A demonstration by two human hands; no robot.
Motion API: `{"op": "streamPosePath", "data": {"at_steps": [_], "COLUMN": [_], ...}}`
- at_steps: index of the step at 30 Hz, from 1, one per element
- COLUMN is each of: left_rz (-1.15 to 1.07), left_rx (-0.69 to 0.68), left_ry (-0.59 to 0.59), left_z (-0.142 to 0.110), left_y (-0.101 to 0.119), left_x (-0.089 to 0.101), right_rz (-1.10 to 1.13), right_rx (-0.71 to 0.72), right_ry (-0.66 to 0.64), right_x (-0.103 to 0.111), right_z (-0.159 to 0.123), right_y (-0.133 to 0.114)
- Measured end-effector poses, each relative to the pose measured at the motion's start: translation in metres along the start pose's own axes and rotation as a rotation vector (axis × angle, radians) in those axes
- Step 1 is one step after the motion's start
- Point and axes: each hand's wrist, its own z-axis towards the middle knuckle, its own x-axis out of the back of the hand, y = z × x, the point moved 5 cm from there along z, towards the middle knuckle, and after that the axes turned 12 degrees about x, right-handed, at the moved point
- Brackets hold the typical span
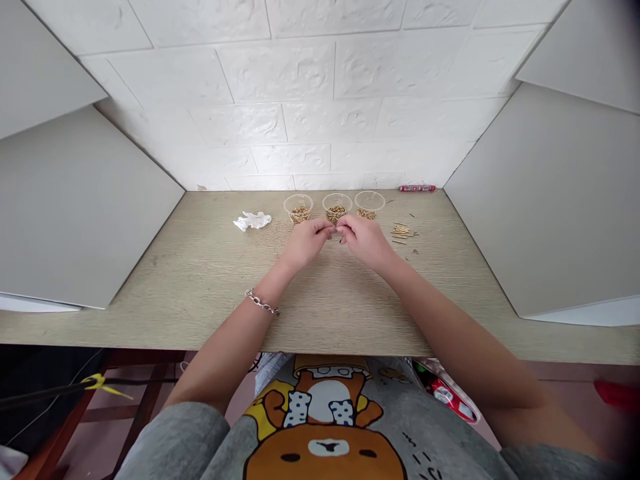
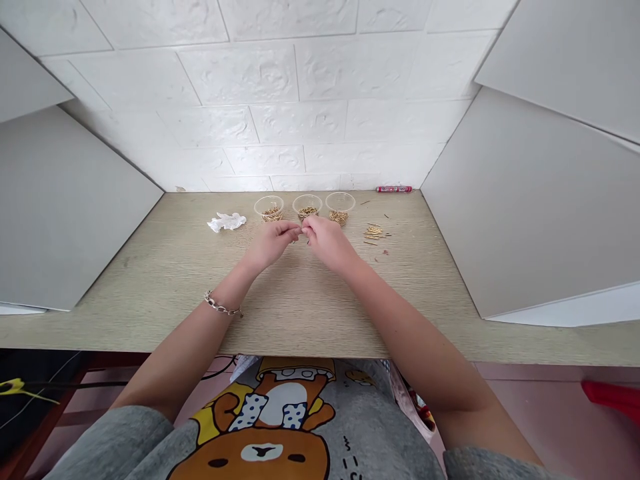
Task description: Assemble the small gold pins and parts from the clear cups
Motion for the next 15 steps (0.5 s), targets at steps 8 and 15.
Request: {"op": "streamPosePath", "data": {"at_steps": [8,15], "left_rz": [-0.147,-0.201], "left_rx": [0.024,0.028], "left_ry": [-0.1,-0.126], "left_z": [0.0018,0.0018], "left_y": [-0.0035,-0.003], "left_x": [-0.0023,-0.0047], "right_rz": [-0.131,-0.045], "right_rx": [0.072,0.051], "right_ry": [-0.043,0.02], "right_x": [-0.0018,0.0027], "right_z": [-0.0018,-0.0009], "right_y": [-0.001,-0.0015]}}
